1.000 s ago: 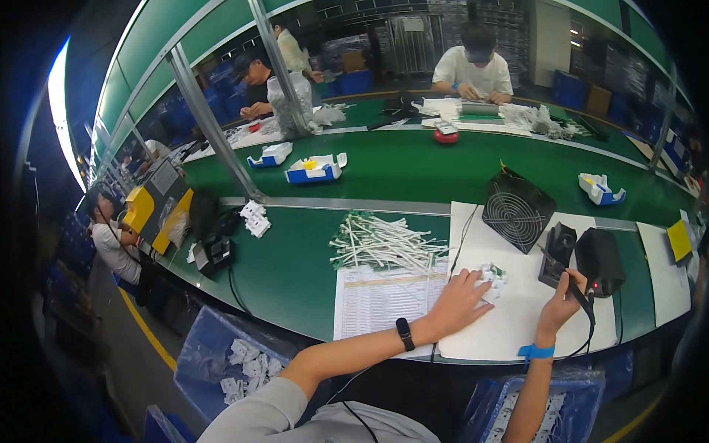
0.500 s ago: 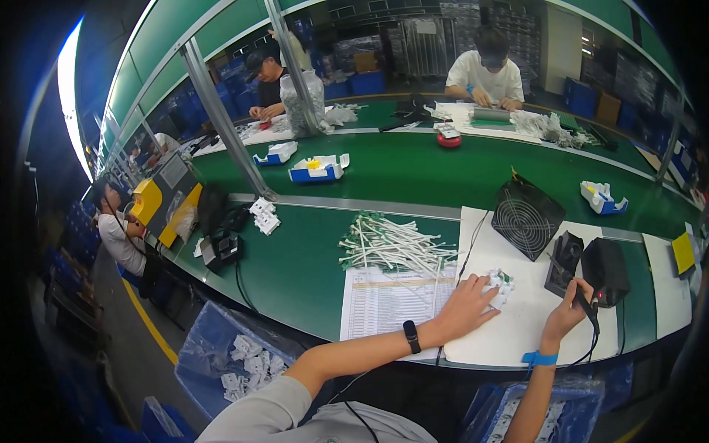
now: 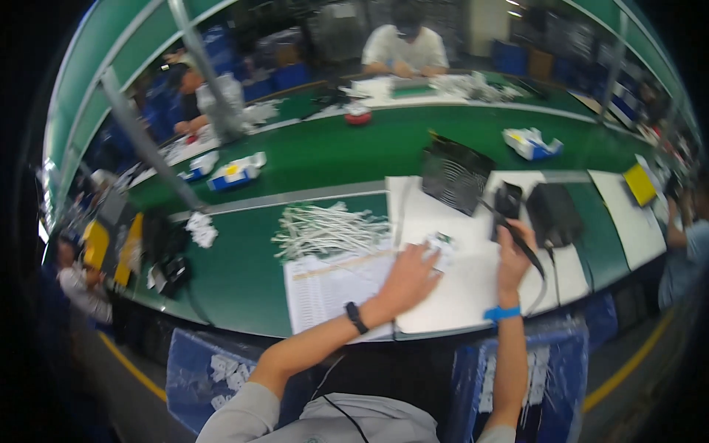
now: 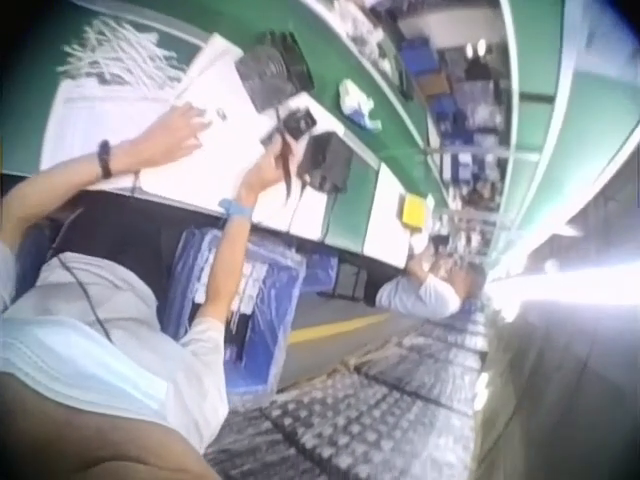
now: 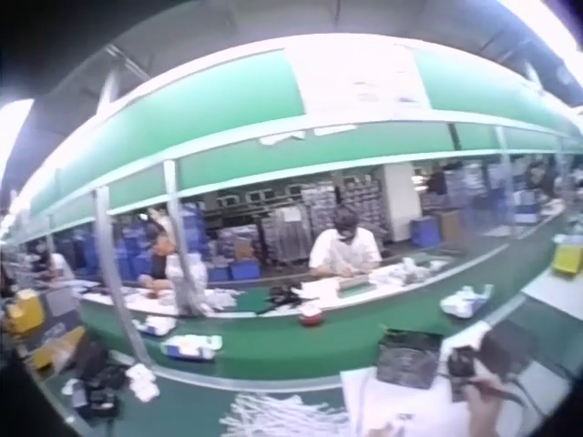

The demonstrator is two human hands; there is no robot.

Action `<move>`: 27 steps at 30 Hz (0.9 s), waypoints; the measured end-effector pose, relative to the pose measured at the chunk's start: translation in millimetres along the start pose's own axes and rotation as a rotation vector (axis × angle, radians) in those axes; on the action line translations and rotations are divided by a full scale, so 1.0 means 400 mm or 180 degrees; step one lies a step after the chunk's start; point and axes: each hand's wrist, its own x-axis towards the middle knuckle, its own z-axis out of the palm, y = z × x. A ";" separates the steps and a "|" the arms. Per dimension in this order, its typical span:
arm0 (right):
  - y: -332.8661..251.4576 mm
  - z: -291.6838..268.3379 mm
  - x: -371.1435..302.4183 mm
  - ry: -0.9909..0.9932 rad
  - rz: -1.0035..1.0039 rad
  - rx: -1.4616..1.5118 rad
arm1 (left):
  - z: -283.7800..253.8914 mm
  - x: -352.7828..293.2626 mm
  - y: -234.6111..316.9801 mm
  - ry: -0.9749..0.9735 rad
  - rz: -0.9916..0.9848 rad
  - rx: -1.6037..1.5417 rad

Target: The person solders electronic components and wires onto a circuit board using a soldering iron and a fume extractor.

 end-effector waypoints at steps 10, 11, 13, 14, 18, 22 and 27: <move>-0.065 0.022 -0.021 -0.0185 -0.0337 0.0067 | -0.002 0.013 0.026 0.0038 -0.0058 0.0183; -0.068 0.019 -0.027 -0.0185 -0.0323 0.0058 | -0.003 0.012 0.029 0.0025 -0.0065 0.0174; -0.075 0.016 -0.041 -0.0481 0.0180 0.0268 | -0.004 0.013 0.033 0.0032 -0.0138 0.0130; -0.079 0.024 -0.043 -0.0559 0.0172 0.0186 | -0.004 0.012 0.032 0.0025 -0.0141 0.0125; -0.068 0.034 -0.046 -0.0870 -0.0122 -0.0250 | 0.001 0.013 0.032 0.0072 -0.0144 0.0087; -0.079 0.042 -0.040 -0.0972 -0.0339 -0.0422 | -0.001 0.014 0.035 0.0077 -0.0161 0.0079; -0.089 0.047 -0.038 -0.1152 -0.0276 -0.0547 | -0.005 0.012 0.029 0.0112 -0.0168 0.0035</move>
